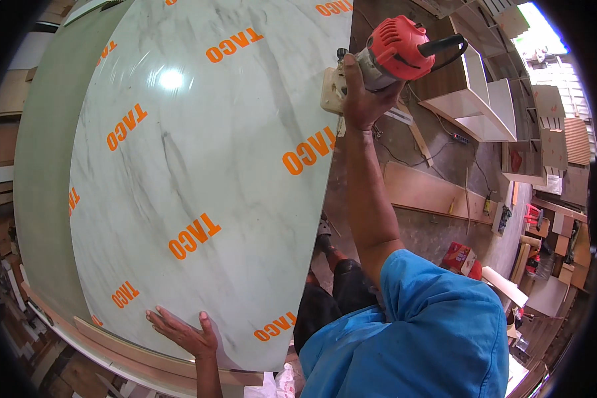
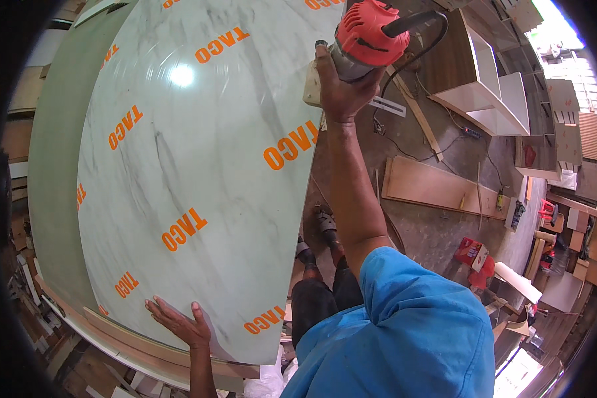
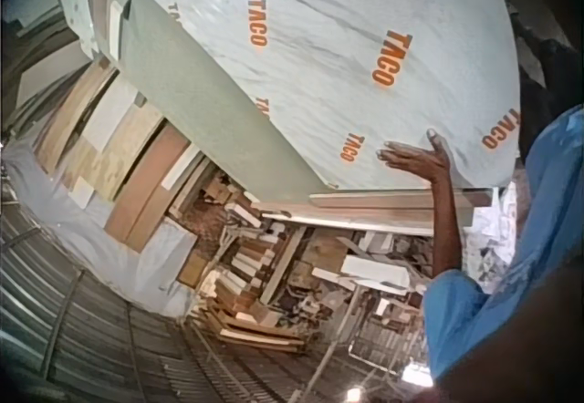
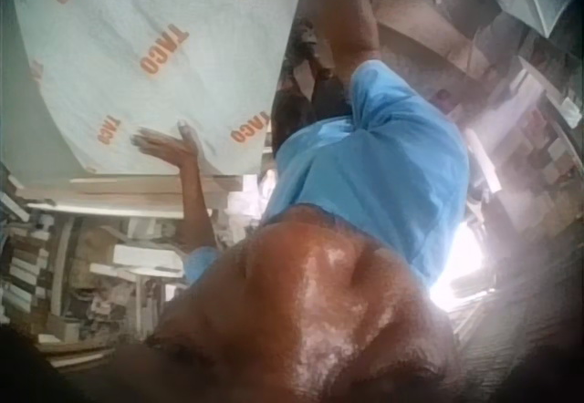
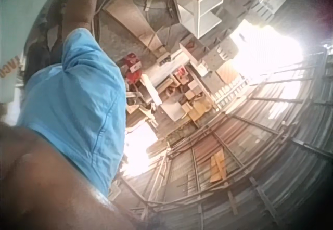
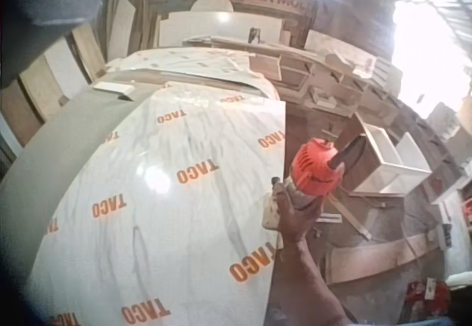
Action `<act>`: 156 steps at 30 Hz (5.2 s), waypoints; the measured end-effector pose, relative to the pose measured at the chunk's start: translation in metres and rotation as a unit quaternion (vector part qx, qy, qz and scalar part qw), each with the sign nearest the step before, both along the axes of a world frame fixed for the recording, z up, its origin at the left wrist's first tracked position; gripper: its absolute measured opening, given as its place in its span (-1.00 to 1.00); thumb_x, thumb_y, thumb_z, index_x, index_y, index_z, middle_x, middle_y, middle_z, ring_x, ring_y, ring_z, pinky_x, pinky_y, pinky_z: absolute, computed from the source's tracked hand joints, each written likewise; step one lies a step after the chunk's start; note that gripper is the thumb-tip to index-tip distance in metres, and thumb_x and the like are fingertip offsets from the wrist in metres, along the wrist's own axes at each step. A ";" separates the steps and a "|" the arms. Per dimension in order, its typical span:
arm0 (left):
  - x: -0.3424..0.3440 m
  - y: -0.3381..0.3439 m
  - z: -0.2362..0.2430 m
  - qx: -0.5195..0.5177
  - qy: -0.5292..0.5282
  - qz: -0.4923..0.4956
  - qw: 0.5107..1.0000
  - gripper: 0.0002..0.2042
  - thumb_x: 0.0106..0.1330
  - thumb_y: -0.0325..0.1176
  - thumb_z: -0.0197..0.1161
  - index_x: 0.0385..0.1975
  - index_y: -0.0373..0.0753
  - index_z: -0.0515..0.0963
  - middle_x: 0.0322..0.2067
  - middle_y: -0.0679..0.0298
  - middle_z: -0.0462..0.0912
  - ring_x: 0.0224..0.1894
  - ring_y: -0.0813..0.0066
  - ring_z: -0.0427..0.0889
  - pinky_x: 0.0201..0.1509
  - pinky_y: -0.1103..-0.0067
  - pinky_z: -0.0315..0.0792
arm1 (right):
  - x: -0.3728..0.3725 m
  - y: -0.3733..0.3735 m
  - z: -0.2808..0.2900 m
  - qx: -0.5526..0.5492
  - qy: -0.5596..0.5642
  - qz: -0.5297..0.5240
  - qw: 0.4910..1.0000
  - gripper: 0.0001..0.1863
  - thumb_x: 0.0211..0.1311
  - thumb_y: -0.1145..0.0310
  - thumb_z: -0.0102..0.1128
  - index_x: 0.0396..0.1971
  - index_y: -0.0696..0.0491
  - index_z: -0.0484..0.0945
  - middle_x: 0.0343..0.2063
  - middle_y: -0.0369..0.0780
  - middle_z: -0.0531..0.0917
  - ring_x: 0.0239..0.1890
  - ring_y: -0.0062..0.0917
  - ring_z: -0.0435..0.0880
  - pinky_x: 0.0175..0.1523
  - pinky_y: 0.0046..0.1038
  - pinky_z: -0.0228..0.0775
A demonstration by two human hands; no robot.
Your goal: The person trims the edges of a large white wood panel using a power router. They reach down to a power strip to activate the tool before guiding it along the perimeter of the panel by hand.
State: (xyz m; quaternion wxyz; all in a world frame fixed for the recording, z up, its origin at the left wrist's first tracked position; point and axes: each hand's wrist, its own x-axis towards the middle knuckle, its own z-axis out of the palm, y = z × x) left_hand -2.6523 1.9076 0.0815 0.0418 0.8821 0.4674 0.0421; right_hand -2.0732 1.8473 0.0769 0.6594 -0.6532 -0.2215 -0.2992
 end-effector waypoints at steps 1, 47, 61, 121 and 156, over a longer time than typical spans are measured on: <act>0.000 0.000 0.000 0.000 -0.002 -0.001 1.000 -0.09 0.36 0.22 0.02 0.48 -0.39 -0.06 0.49 -0.24 -0.16 0.54 -0.28 -0.20 0.49 -0.15 -0.24 | 0.004 0.002 -0.001 -0.001 0.000 0.000 1.000 -0.23 -0.03 0.39 0.58 0.17 0.20 0.33 -0.08 -0.18 0.59 -0.13 -0.51 0.61 -0.01 -0.44 0.50; 0.006 0.002 0.000 0.003 -0.005 0.000 1.000 -0.02 0.35 0.37 -0.04 0.48 -0.40 -0.05 0.49 -0.18 -0.13 0.54 -0.22 -0.16 0.51 -0.08 -0.19 | 0.154 0.060 0.000 0.057 -0.051 0.004 0.997 -0.26 -0.05 0.38 0.60 0.15 0.15 0.40 -0.09 -0.21 0.63 -0.15 -0.52 0.64 0.03 -0.46 0.50; 0.020 0.001 0.007 -0.002 -0.011 0.006 1.000 -0.04 0.36 0.39 -0.09 0.52 -0.27 -0.10 0.51 -0.15 -0.19 0.54 -0.20 -0.17 0.49 -0.12 -0.18 | 0.212 0.077 0.000 0.024 -0.026 -0.050 0.998 -0.24 -0.17 0.15 0.66 0.01 0.15 0.45 -0.23 -0.14 0.72 -0.24 -0.40 0.73 -0.02 -0.33 0.56; 0.318 0.128 -0.032 0.069 0.113 0.341 0.931 -0.30 0.55 0.05 -0.15 0.45 -0.44 0.01 0.44 -0.29 0.01 0.48 -0.24 0.04 0.44 0.04 0.05 | 0.365 0.138 0.001 0.049 0.000 -0.005 0.999 -0.38 0.07 0.51 0.48 0.10 0.19 0.33 -0.20 -0.21 0.61 -0.23 -0.54 0.64 -0.04 -0.45 0.53; 0.325 0.129 -0.027 0.040 0.102 0.368 0.923 -0.27 0.56 0.12 -0.22 0.46 -0.42 0.01 0.47 -0.18 0.00 0.52 -0.10 -0.01 0.52 0.12 0.00 | 0.471 0.168 -0.002 0.063 -0.054 0.013 0.996 -0.30 -0.01 0.50 0.55 0.14 0.21 0.35 -0.06 -0.18 0.57 -0.11 -0.53 0.60 0.02 -0.45 0.52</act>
